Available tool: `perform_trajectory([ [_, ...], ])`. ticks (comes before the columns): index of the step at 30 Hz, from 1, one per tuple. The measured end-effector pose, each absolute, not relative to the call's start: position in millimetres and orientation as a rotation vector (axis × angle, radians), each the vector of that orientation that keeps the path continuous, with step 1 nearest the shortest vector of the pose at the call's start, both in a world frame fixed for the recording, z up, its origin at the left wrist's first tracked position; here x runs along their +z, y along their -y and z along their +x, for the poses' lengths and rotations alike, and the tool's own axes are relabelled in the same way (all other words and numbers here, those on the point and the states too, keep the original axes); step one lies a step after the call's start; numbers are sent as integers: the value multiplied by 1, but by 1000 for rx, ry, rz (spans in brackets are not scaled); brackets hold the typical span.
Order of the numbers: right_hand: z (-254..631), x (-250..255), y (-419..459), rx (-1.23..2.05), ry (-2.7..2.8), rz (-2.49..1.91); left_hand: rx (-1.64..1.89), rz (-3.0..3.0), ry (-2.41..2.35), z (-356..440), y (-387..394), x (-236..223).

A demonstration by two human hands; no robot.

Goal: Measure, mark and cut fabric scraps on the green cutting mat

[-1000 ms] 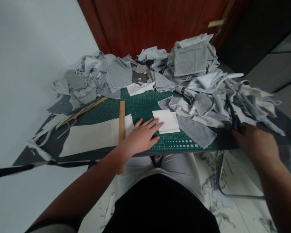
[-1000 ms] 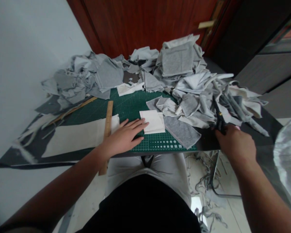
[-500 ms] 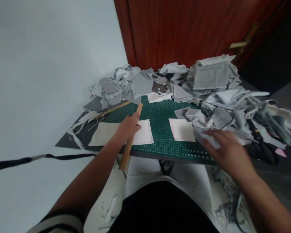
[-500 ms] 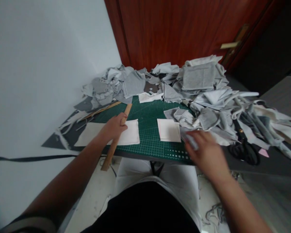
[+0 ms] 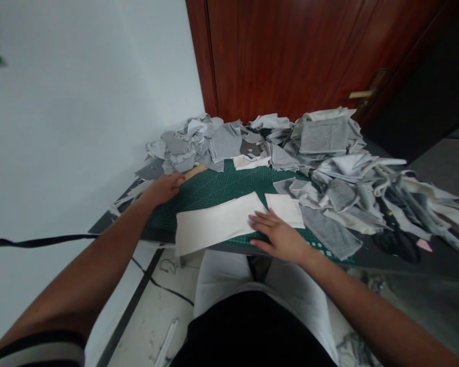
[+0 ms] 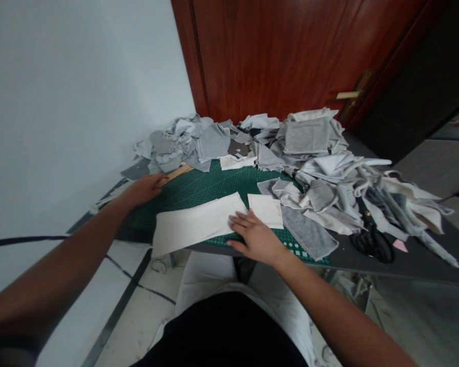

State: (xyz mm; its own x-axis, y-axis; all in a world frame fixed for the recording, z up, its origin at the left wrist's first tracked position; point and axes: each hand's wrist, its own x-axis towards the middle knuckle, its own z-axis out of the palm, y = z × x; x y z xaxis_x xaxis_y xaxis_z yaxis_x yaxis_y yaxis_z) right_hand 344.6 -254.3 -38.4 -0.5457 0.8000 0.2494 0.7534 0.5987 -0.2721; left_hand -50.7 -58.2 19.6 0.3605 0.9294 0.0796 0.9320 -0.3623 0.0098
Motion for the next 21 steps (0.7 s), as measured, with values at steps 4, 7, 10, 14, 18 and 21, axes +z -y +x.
perform_trajectory([
  [4,353,-33,269,-41,2386,-1375,-172,-2481,1720,-34,59,9],
  [7,307,-44,280,20,2515,-1172,-267,-2594,1593,-8,68,-2],
  [10,248,-61,281,32,2557,-1053,-431,-2870,1328,17,77,-11],
  [14,207,-70,267,41,2455,-1089,-600,-3166,1134,28,84,-9],
  [18,220,-56,258,400,2296,-967,-427,-3704,1067,14,96,9],
  [21,244,-34,253,740,1806,-1139,-710,-4112,1177,3,113,26],
])
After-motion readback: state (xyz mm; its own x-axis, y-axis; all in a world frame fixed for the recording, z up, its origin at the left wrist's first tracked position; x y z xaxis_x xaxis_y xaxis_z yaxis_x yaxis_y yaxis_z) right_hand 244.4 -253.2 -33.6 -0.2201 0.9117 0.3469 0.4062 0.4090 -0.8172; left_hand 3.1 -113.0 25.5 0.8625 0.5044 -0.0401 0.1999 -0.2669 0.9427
